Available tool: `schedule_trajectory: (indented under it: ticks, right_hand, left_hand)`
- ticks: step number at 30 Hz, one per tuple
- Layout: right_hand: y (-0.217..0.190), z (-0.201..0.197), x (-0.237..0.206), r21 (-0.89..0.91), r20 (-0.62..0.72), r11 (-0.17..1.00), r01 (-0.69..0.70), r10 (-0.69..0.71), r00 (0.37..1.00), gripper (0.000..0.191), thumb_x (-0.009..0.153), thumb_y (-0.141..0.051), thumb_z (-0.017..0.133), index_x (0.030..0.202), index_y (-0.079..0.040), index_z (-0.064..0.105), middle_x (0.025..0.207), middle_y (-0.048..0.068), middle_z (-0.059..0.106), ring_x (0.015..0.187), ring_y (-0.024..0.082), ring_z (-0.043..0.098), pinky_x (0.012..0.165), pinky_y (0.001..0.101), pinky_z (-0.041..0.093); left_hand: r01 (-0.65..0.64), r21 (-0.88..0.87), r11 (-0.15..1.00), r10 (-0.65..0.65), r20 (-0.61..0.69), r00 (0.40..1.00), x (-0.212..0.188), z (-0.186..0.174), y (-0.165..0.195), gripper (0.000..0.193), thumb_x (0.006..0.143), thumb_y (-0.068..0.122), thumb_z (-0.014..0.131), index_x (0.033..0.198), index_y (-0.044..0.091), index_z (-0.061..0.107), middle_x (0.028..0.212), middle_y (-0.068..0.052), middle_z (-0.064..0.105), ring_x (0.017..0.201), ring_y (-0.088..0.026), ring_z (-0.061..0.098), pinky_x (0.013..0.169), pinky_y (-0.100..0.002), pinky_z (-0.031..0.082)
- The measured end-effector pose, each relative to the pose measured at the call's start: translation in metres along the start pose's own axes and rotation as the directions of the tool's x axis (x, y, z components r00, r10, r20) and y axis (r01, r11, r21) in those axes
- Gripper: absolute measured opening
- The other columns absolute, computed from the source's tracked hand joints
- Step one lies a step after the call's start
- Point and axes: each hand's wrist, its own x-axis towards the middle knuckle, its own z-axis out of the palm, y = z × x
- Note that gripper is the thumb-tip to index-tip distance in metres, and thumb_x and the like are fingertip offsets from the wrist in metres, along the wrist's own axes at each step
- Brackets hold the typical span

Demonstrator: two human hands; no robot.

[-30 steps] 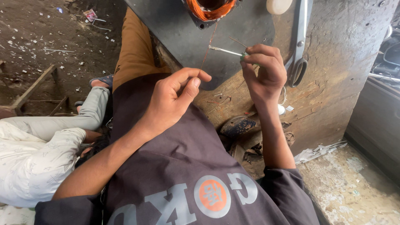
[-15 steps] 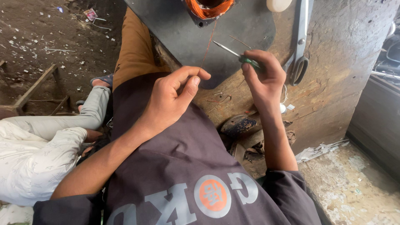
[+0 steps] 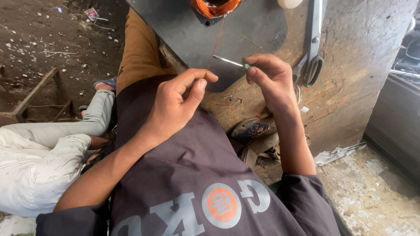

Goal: The person winds copper wire around a motor stator, then uses a screwdriver to apply a liquid from a bottle to the wire ends and wipes them with a cloth. The person continues to wind and adjust the wire on the stator.

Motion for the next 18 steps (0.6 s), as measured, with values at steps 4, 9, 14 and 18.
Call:
schedule_trajectory:
  ticks: [4, 9, 14, 18]
  right_hand:
    - [-0.007, 0.001, -0.009, -0.043, -0.103, 0.995, 0.094, -0.098, 0.990, 0.024, 0.102, -0.001, 0.074, 0.125, 0.001, 0.070, 0.111, 0.008, 0.071, 0.093, 0.012, 0.066, 0.083, 0.0257, 0.055]
    - [-0.019, 0.009, -0.005, -0.291, 0.048, 0.929, 0.229, -0.225, 0.973, 0.023, 0.104, 0.000, 0.072, 0.127, 0.000, 0.069, 0.122, 0.012, 0.071, 0.112, 0.015, 0.070, 0.097, 0.0272, 0.059]
    - [-0.029, 0.011, 0.007, -0.312, 0.022, 0.900, 0.303, -0.312, 0.950, 0.020, 0.106, 0.001, 0.071, 0.126, 0.000, 0.069, 0.123, 0.012, 0.070, 0.112, 0.015, 0.071, 0.093, 0.0252, 0.059]
    - [-0.038, 0.009, 0.013, -0.421, 0.088, 0.807, 0.414, -0.418, 0.904, 0.022, 0.109, 0.005, 0.069, 0.131, -0.001, 0.068, 0.122, 0.013, 0.070, 0.112, 0.015, 0.071, 0.097, 0.0261, 0.060]
  left_hand:
    - [-0.012, 0.019, 1.000, 0.012, 0.000, 1.000, 0.000, 0.001, 0.001, 0.019, 0.109, 0.013, 0.057, 0.122, 0.004, 0.069, 0.065, 0.007, 0.045, 0.058, 0.000, 0.038, 0.051, -0.022, 0.032]
    - [0.000, 0.007, 1.000, 0.000, 0.004, 1.000, -0.001, 0.002, 0.003, 0.019, 0.110, 0.012, 0.057, 0.123, 0.004, 0.069, 0.066, 0.006, 0.044, 0.058, 0.000, 0.037, 0.051, -0.023, 0.031]
    - [-0.011, 0.053, 0.999, 0.012, -0.010, 1.000, -0.002, 0.000, 0.003, 0.019, 0.109, 0.011, 0.059, 0.122, 0.004, 0.069, 0.065, 0.004, 0.045, 0.056, -0.001, 0.039, 0.050, -0.024, 0.032]
    - [-0.074, 0.145, 0.987, 0.079, -0.031, 0.996, -0.002, 0.000, 0.004, 0.017, 0.108, 0.009, 0.060, 0.122, 0.004, 0.068, 0.070, 0.001, 0.056, 0.055, -0.003, 0.045, 0.051, -0.025, 0.037]
